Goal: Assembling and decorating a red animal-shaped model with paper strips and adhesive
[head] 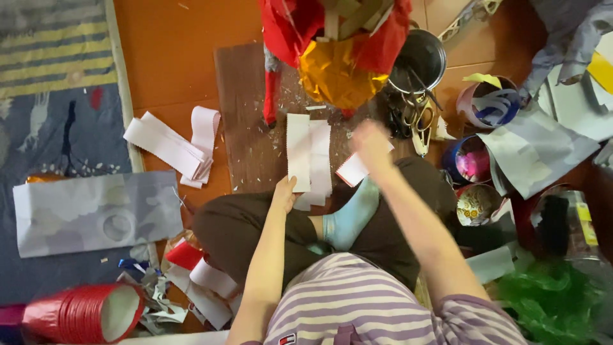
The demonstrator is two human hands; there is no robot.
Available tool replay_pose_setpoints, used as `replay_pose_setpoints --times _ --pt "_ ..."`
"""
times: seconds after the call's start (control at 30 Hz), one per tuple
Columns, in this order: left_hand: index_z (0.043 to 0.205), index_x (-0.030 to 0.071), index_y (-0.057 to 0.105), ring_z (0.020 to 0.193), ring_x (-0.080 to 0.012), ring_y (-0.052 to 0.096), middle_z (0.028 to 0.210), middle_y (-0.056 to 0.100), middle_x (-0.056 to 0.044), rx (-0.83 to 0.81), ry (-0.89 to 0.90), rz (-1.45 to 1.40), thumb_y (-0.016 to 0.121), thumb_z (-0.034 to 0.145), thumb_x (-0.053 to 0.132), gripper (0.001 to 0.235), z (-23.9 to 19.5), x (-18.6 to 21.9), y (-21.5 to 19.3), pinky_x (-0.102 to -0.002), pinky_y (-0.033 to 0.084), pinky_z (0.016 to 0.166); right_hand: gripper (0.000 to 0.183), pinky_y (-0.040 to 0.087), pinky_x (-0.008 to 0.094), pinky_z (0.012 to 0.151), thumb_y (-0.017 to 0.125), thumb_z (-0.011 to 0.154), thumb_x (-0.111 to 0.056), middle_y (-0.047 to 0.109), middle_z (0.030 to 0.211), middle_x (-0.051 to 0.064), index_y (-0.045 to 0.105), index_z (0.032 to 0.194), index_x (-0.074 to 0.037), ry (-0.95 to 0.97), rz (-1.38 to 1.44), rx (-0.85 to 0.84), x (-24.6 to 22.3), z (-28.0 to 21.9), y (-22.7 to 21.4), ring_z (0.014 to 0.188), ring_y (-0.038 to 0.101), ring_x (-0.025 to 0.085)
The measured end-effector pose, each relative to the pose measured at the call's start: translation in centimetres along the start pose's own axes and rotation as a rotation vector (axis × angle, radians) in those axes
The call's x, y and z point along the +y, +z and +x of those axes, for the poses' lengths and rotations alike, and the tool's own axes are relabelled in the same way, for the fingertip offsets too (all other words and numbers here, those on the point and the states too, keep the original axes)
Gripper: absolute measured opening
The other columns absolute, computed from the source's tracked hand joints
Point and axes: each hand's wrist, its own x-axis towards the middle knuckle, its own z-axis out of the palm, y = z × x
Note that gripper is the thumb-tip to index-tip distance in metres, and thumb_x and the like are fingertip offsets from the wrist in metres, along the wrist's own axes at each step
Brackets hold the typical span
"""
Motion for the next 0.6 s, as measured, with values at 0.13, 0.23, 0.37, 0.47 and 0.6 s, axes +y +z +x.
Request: replay_pose_setpoints --times 0.13,0.23,0.37,0.47,0.6 --pt "0.142 0.001 0.043 0.103 -0.0315 0.068 0.123 0.063 -0.02 0.005 0.066 -0.048 0.057 0.1 0.019 0.048 0.4 0.0 0.4 -0.045 0.06 0.079 0.011 0.047 0.045 0.06 0.06 0.092 -0.029 0.055 0.082 0.008 0.062 0.095 -0.018 0.38 -0.488 0.206 9.2 3.7 -5.4 0.078 0.059 0.029" --pt "0.145 0.003 0.04 0.105 -0.0307 0.067 0.127 0.061 -0.019 0.029 0.058 -0.03 0.058 0.1 0.019 0.051 0.2 0.1 0.5 -0.043 0.06 0.079 0.015 0.051 0.046 0.053 0.052 0.093 -0.026 0.057 0.088 0.006 0.065 0.102 -0.023 0.473 -0.678 -0.07 15.0 3.4 -4.2 0.074 0.065 0.028" --pt "0.152 0.009 0.03 0.114 -0.0345 0.062 0.142 0.049 -0.018 0.041 0.029 -0.029 0.058 0.1 0.019 0.06 -3.1 2.5 1.8 -0.046 0.059 0.082 0.026 0.056 0.051 0.057 0.051 0.088 -0.012 0.063 0.09 0.013 0.062 0.111 -0.017 0.549 -0.507 -0.223 8.6 2.8 -9.0 0.073 0.071 0.037" --pt "0.152 0.009 0.03 0.116 -0.0352 0.06 0.146 0.044 -0.019 0.069 0.023 -0.005 0.056 0.101 0.022 0.059 -0.5 0.6 0.9 -0.047 0.06 0.082 0.037 0.054 0.047 0.083 0.062 0.093 -0.016 0.068 0.112 0.019 0.06 0.129 -0.011 0.672 0.158 -0.029 4.7 1.0 -10.0 0.101 0.066 0.037" --pt "0.151 0.007 0.031 0.124 -0.0411 0.053 0.15 0.037 -0.022 0.096 -0.043 -0.15 0.055 0.101 0.028 0.059 -0.7 0.8 1.0 -0.053 0.056 0.087 0.042 0.043 0.023 0.03 0.061 0.092 -0.007 0.064 0.076 0.014 0.053 0.134 -0.008 0.832 0.758 0.184 4.0 -0.1 -7.9 0.035 0.051 0.014"
